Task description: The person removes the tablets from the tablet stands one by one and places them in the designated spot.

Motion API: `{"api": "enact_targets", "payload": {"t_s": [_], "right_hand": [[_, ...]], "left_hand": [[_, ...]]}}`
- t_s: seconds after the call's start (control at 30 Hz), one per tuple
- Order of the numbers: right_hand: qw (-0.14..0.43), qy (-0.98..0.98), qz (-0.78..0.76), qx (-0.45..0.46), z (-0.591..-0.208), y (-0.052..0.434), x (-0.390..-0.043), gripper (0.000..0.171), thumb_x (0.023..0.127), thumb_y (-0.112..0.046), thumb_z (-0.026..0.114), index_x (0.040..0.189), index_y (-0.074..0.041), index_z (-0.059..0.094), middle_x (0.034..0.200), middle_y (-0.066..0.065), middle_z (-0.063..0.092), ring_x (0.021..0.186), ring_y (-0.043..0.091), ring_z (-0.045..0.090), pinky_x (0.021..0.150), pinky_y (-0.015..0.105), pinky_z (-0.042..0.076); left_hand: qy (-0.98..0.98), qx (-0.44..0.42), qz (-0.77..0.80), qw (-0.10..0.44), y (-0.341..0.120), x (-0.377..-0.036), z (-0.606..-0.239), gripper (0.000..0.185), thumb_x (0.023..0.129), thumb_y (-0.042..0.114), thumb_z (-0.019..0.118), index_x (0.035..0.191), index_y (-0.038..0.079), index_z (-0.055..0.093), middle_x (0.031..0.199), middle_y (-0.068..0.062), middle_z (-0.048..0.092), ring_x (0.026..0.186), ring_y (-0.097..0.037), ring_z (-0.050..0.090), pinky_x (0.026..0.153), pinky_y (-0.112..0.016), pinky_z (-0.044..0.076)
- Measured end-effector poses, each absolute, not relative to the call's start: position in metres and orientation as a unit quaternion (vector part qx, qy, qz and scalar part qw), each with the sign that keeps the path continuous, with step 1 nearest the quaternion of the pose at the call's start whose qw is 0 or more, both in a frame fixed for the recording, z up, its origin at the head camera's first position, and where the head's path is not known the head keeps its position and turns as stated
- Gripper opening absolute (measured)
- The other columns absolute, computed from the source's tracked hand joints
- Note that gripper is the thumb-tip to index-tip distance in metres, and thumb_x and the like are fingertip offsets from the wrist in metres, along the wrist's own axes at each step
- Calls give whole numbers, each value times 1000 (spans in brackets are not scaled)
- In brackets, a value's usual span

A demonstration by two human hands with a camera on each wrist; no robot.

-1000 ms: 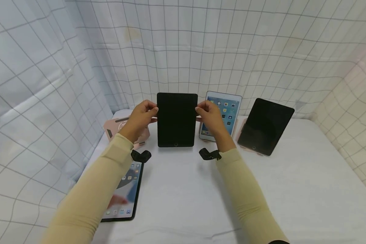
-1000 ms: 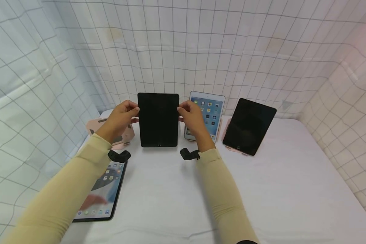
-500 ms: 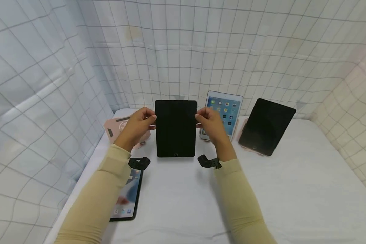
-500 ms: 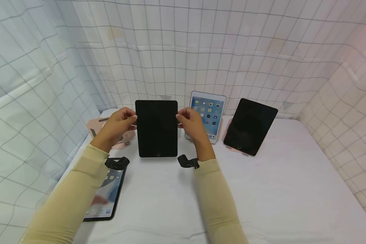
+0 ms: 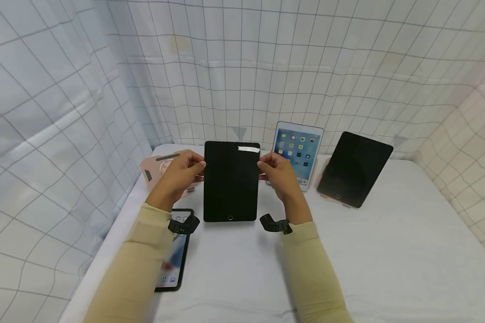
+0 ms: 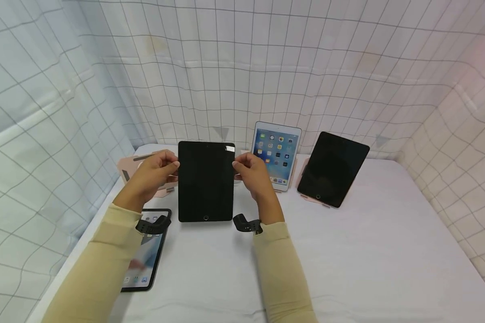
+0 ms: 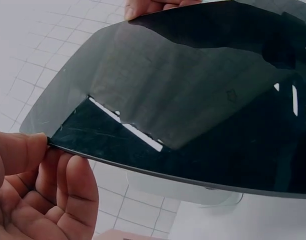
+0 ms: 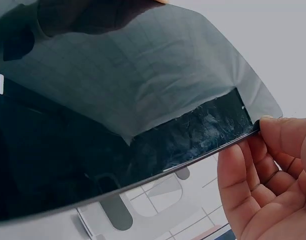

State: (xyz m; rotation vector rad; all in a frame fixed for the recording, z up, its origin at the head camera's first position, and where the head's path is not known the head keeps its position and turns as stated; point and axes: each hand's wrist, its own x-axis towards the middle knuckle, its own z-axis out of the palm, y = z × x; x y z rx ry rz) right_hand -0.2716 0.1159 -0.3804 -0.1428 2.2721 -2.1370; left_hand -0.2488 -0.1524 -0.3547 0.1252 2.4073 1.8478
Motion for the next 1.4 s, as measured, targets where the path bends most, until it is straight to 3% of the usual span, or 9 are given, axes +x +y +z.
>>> {"api": "enact_targets", "payload": {"t_s": [1.4], "right_hand": [[73,712,-698,-21,-401,97,-225,8,99,-4,57,104,2,58,87,9,57,77,20,60,68,30,57]], "left_hand": [[769,28,625,133,-175,-210,-380,12,105,3,43,113,-5,45,93,-8,50,81,-16,54,74,-24,55]]}}
